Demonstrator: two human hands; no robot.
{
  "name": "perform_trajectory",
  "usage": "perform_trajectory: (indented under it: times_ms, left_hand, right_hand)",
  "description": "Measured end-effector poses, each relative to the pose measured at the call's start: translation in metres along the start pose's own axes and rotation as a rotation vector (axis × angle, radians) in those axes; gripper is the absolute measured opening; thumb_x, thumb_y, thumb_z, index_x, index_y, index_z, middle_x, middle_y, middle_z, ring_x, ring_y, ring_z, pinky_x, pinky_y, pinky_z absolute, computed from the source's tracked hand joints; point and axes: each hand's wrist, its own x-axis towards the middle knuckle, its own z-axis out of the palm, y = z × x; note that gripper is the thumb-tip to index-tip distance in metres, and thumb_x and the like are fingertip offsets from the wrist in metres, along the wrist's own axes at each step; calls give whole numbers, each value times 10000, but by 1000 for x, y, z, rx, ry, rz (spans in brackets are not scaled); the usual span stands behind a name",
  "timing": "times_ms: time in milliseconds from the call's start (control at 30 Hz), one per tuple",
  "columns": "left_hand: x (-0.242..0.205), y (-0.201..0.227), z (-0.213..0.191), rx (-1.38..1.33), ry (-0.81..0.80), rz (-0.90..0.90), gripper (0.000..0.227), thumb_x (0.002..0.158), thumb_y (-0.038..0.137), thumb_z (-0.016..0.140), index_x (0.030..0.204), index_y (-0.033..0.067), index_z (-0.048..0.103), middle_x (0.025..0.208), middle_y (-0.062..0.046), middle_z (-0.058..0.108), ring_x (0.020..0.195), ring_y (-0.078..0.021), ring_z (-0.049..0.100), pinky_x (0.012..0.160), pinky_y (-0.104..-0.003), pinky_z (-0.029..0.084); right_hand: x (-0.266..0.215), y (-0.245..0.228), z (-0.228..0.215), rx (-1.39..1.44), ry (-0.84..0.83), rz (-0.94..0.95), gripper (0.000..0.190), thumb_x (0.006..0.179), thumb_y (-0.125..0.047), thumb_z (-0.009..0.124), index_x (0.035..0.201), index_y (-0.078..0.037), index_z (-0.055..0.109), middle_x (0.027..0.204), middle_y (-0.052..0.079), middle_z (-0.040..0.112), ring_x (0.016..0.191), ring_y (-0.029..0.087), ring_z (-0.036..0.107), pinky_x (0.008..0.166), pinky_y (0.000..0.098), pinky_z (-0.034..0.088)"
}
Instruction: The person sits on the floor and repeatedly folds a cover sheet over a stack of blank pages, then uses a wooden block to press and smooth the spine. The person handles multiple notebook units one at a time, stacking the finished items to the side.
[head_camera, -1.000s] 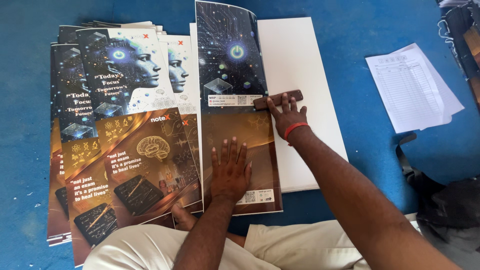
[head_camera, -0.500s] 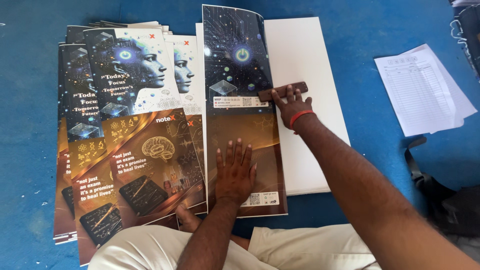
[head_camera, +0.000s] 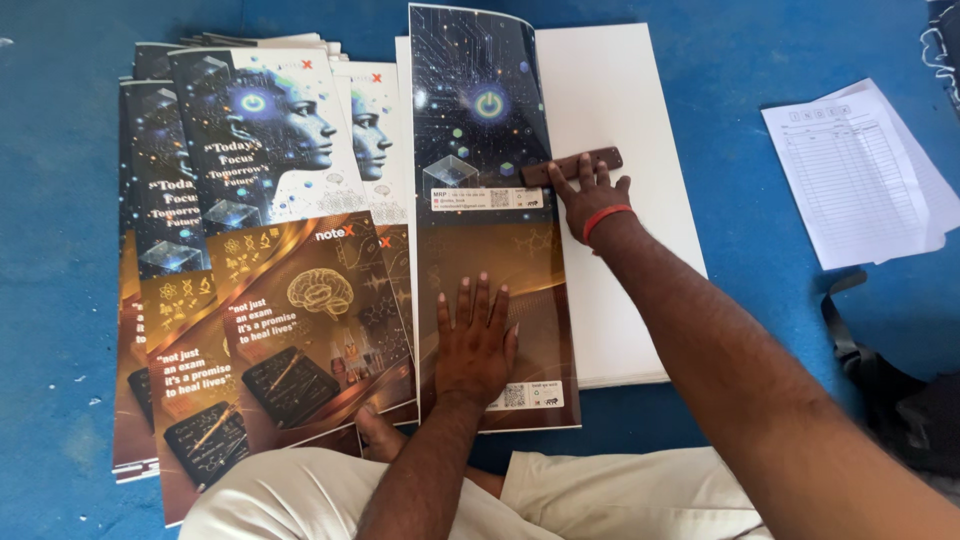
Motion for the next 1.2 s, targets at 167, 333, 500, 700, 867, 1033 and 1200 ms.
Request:
perform_trajectory:
  times_ms: [167, 333, 500, 700, 867, 1033, 1200]
  left_hand:
    - [-1, 0, -2, -5, 20, 7, 593, 1041, 413, 417, 1555, 121, 366, 1640, -173, 288, 1545, -340, 202, 1246, -606, 85]
    - [-2, 0, -4, -16, 34, 11, 586, 1042, 406, 435, 1548, 115, 388, 1638, -176, 301, 1549, -344, 208, 1247, -612, 93]
    - [0, 0, -6, -13, -3, 1, 600, 1035, 410, 434, 1554, 116, 371, 1634, -181, 293, 1545, -352, 198, 1240, -614, 90]
    - [0, 0, -3, -7, -29, -2, 617, 1037, 422, 424, 1572, 129, 336, 1648, -174, 268, 1556, -341, 180, 1247, -605, 77]
    - [-2, -1, 2, -15, -3, -6, 625, 1034, 422, 421, 1585, 143, 326, 1673, -165, 243, 1563, -337, 168, 1254, -602, 61]
    - [-3, 0, 3, -8, 1, -9, 619, 1040, 419, 419, 1588, 146, 330, 1676, -163, 236, 1567, -333, 175, 1258, -600, 59]
    - [-2, 1, -1, -7, -10, -14, 611, 1042, 421, 418, 1582, 147, 334, 1669, -159, 247, 1567, -331, 178, 1259, -603, 60]
  right_hand:
    - [17, 2, 9, 29, 70, 4, 781, 1035, -178, 417, 1660, -350, -19, 1709, 232, 29, 1555, 457, 135, 1178, 720, 211]
    - [23, 4, 12, 28, 101, 1, 780, 1027, -181, 423, 1658, -357, -1, 1713, 228, 25, 1558, 460, 133, 1175, 715, 217]
    - [27, 6, 8, 7, 75, -2, 868, 980, -158, 480, 1663, -359, -16, 1712, 221, 13, 1557, 449, 125, 1179, 703, 216]
    - [38, 10, 16, 47, 130, -4, 767, 1018, -178, 403, 1660, -365, 28, 1712, 222, 35, 1558, 461, 132, 1182, 715, 207]
    - [44, 12, 21, 59, 143, -11, 773, 1002, -162, 387, 1661, -371, 41, 1716, 215, 34, 1560, 455, 121, 1186, 708, 194]
    - [41, 13, 20, 44, 143, -15, 796, 983, -162, 401, 1662, -356, 33, 1711, 218, 38, 1555, 453, 123, 1181, 700, 199]
    - [38, 12, 16, 30, 134, -8, 798, 982, -180, 412, 1661, -357, 32, 1713, 213, 44, 1560, 446, 133, 1182, 697, 211]
